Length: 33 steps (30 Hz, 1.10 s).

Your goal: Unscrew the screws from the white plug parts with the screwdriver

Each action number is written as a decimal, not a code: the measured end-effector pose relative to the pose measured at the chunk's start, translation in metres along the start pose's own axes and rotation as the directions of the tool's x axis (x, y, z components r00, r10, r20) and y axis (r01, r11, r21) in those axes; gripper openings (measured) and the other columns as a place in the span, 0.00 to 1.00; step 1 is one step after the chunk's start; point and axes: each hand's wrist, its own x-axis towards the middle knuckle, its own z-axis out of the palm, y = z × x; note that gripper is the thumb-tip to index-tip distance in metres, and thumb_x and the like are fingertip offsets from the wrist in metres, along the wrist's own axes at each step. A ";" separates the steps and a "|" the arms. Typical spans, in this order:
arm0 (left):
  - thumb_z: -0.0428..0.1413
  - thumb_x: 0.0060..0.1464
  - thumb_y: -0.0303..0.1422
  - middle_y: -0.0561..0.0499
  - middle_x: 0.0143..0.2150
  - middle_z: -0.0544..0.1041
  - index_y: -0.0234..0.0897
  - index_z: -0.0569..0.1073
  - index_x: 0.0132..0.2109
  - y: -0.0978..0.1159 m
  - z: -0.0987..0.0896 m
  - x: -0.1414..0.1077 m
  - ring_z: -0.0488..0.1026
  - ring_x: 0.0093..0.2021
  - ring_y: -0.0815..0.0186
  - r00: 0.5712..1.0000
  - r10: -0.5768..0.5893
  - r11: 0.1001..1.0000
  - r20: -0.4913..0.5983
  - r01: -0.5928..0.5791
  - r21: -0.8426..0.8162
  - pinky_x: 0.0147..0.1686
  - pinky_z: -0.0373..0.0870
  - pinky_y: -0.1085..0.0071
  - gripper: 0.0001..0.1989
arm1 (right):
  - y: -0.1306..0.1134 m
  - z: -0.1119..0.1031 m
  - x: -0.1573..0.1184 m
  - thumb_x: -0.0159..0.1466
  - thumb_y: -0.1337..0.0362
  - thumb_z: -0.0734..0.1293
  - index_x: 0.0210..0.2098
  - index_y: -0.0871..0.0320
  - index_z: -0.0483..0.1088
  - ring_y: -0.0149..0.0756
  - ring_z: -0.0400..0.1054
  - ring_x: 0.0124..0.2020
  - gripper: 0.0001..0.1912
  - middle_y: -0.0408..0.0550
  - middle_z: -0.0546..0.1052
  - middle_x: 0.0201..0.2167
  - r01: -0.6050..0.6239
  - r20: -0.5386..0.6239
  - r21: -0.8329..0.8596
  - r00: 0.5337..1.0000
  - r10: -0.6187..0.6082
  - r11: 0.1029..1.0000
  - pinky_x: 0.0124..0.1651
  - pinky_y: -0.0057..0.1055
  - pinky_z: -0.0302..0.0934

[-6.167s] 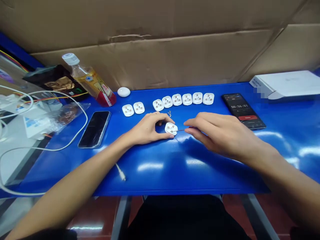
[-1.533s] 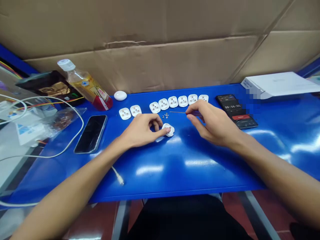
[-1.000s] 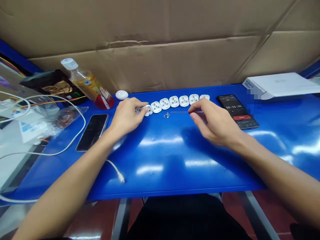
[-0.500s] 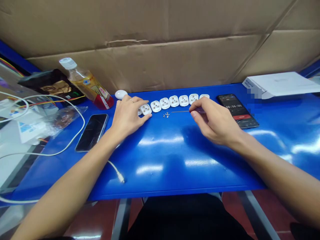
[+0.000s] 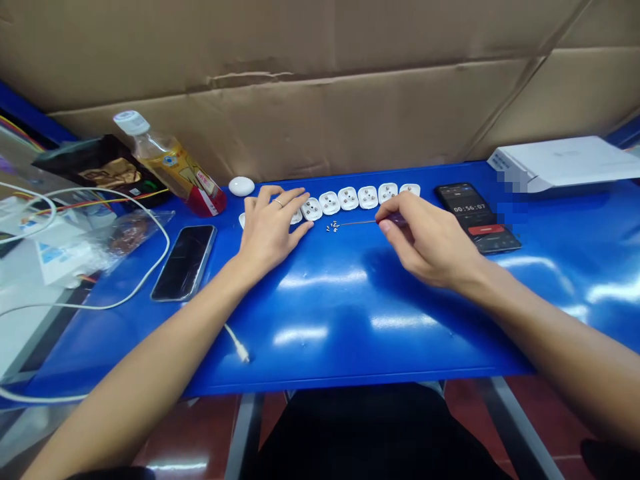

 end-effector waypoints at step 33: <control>0.67 0.58 0.48 0.52 0.37 0.79 0.39 0.80 0.50 0.023 -0.010 -0.013 0.74 0.35 0.63 0.958 0.191 0.911 0.213 -0.092 -0.402 0.36 0.64 0.68 0.21 | -0.002 0.005 -0.003 0.74 0.66 0.64 0.46 0.57 0.70 0.40 0.76 0.39 0.04 0.50 0.81 0.40 0.223 0.031 0.010 0.974 -0.223 0.975 0.41 0.34 0.65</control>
